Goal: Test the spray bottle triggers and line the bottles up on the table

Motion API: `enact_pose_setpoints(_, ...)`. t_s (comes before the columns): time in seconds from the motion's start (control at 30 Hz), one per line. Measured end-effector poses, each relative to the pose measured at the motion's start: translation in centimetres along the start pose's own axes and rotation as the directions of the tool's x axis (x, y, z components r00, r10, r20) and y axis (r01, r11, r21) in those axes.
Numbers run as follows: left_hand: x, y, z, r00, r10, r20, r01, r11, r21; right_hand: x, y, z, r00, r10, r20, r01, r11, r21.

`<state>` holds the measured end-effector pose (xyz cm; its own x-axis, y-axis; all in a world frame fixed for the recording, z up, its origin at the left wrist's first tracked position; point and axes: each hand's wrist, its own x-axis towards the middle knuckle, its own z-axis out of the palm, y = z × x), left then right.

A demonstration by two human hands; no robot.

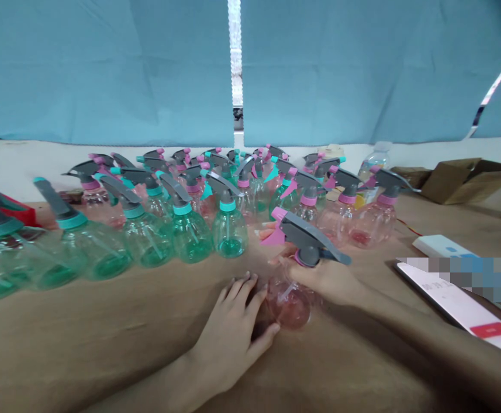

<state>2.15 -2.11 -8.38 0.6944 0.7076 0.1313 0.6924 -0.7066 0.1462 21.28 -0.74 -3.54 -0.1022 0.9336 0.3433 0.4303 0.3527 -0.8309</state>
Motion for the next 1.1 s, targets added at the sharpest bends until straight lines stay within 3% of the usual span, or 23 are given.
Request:
enact_pose_setpoints(0.43,0.0,0.0,-0.1,1.0,-0.015,0.02,0.015,1.0,-0.001,-0.1,-0.1,-0.1,1.0,0.009,0.007,-0.009,1.0,0.029)
enact_pose_setpoints(0.7,-0.1,-0.1,0.1,0.999,0.005,-0.032,-0.006,1.0,-0.008,0.0,-0.4,-0.3,1.0,0.007,0.004,-0.007,1.0,0.002)
enact_pose_setpoints(0.93,0.0,0.0,0.0,1.0,-0.002,-0.019,0.002,1.0,-0.011,0.1,-1.0,-0.4,0.997,0.035,0.068,-0.042,0.993,0.107)
enact_pose_setpoints(1.1,-0.2,0.1,-0.1,1.0,-0.004,0.002,0.004,1.0,-0.007,0.1,-1.7,-0.5,0.999,0.007,0.037,-0.008,0.999,0.034)
